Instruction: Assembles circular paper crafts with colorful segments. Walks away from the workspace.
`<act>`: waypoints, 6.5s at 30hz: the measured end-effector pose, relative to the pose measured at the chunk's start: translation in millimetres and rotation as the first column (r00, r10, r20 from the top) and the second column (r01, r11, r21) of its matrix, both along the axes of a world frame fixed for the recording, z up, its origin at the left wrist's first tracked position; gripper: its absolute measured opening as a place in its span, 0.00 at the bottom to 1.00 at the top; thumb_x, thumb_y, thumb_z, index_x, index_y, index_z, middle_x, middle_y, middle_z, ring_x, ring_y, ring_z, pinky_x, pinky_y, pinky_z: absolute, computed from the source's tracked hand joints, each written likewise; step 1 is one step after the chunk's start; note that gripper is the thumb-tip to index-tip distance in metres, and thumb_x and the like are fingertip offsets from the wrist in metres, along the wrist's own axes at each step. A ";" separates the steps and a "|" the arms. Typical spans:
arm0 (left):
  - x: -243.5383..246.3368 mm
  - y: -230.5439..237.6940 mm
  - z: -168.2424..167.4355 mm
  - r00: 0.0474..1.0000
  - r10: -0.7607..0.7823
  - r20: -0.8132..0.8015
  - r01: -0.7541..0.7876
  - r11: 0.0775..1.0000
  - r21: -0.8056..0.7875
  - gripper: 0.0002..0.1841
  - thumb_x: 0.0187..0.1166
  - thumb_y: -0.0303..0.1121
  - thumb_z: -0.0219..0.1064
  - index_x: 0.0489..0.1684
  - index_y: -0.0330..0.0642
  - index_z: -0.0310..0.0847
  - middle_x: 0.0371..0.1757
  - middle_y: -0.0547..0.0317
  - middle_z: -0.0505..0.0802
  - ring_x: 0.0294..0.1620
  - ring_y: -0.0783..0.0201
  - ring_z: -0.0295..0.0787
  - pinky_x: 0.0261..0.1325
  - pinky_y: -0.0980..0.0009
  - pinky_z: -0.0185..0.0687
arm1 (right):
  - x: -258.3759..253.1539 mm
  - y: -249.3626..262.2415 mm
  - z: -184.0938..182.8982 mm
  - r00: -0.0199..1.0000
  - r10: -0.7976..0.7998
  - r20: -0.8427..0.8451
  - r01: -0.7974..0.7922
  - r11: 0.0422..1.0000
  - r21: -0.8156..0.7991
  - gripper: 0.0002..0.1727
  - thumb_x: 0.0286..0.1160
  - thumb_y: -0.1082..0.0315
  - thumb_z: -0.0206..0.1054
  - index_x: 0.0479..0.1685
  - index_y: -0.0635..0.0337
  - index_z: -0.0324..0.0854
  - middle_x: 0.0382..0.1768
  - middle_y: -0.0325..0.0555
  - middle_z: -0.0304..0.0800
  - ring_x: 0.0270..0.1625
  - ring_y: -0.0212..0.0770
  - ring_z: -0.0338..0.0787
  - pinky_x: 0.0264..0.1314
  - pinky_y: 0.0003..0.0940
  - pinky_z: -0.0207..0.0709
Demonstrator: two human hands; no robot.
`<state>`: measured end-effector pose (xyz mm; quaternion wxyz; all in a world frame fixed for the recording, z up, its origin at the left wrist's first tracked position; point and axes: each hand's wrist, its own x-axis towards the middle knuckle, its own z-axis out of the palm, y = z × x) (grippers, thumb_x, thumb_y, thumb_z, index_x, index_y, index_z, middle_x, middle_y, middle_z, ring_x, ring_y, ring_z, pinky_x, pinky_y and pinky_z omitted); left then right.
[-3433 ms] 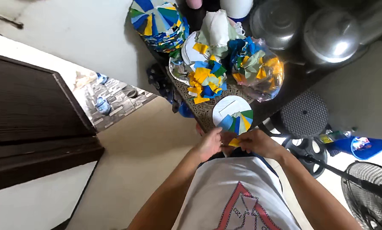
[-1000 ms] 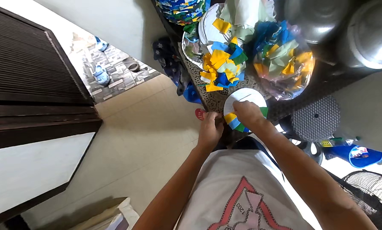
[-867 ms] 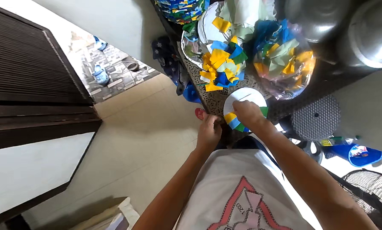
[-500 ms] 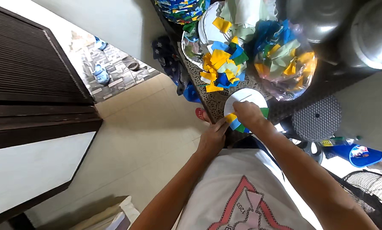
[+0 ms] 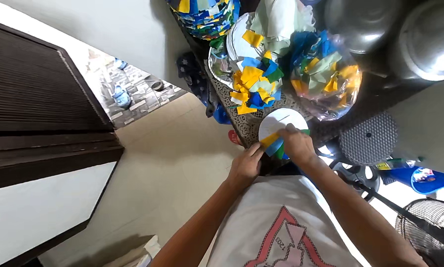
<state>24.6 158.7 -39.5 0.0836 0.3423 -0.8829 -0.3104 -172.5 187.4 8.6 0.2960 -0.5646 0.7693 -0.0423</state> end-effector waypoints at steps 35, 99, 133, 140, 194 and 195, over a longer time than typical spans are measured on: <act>-67.4 -136.1 22.2 0.855 0.427 0.295 -0.513 0.780 0.359 0.15 0.79 0.37 0.74 0.52 0.34 0.89 0.54 0.38 0.92 0.61 0.40 0.87 0.66 0.36 0.76 | -4.0 26.0 -5.9 0.989 -0.085 0.121 0.106 0.978 -0.180 0.15 0.84 0.72 0.59 0.55 0.62 0.92 0.55 0.60 0.92 0.56 0.61 0.93 0.56 0.58 0.86; -21.8 -1.1 19.6 0.893 0.429 0.138 -0.445 0.787 0.429 0.12 0.83 0.33 0.65 0.47 0.34 0.91 0.49 0.43 0.94 0.53 0.50 0.91 0.63 0.51 0.83 | -0.4 -33.6 15.7 0.972 0.204 0.115 -0.229 0.932 0.282 0.09 0.83 0.73 0.65 0.52 0.64 0.88 0.48 0.61 0.93 0.55 0.63 0.92 0.57 0.63 0.83; 7.6 23.7 -11.1 0.947 0.290 -0.142 -0.285 0.957 0.053 0.14 0.80 0.23 0.59 0.50 0.34 0.92 0.59 0.41 0.94 0.54 0.47 0.95 0.51 0.55 0.92 | 8.2 -54.5 13.9 0.954 0.299 -0.003 -0.275 0.881 0.384 0.11 0.87 0.73 0.58 0.57 0.65 0.84 0.54 0.64 0.91 0.62 0.65 0.90 0.61 0.62 0.81; 5.8 22.3 -18.9 0.972 0.156 -0.178 -0.166 0.985 -0.047 0.16 0.79 0.22 0.58 0.55 0.36 0.92 0.63 0.45 0.93 0.60 0.43 0.94 0.56 0.49 0.91 | 9.1 -55.4 15.4 0.957 0.291 -0.002 -0.267 0.883 0.385 0.11 0.86 0.74 0.57 0.55 0.66 0.84 0.53 0.64 0.91 0.61 0.65 0.90 0.62 0.61 0.81; -38.3 -131.3 129.9 0.964 -0.153 -0.216 0.265 0.553 0.790 0.05 0.70 0.20 0.65 0.31 0.42 0.81 0.27 0.65 0.89 0.30 0.73 0.88 0.38 0.76 0.87 | -8.2 -7.4 26.5 0.126 -0.348 0.929 0.400 0.875 0.273 0.32 0.96 0.54 0.32 0.76 0.63 0.76 0.68 0.46 0.87 0.66 0.38 0.87 0.67 0.39 0.80; -36.3 -128.2 129.2 0.960 -0.168 -0.226 0.281 0.528 0.801 0.05 0.70 0.21 0.66 0.31 0.43 0.81 0.27 0.67 0.90 0.30 0.74 0.88 0.39 0.77 0.87 | -5.2 -7.8 27.4 0.028 -0.359 0.933 0.350 0.878 0.327 0.33 0.96 0.53 0.29 0.70 0.64 0.77 0.61 0.45 0.90 0.60 0.37 0.89 0.60 0.37 0.83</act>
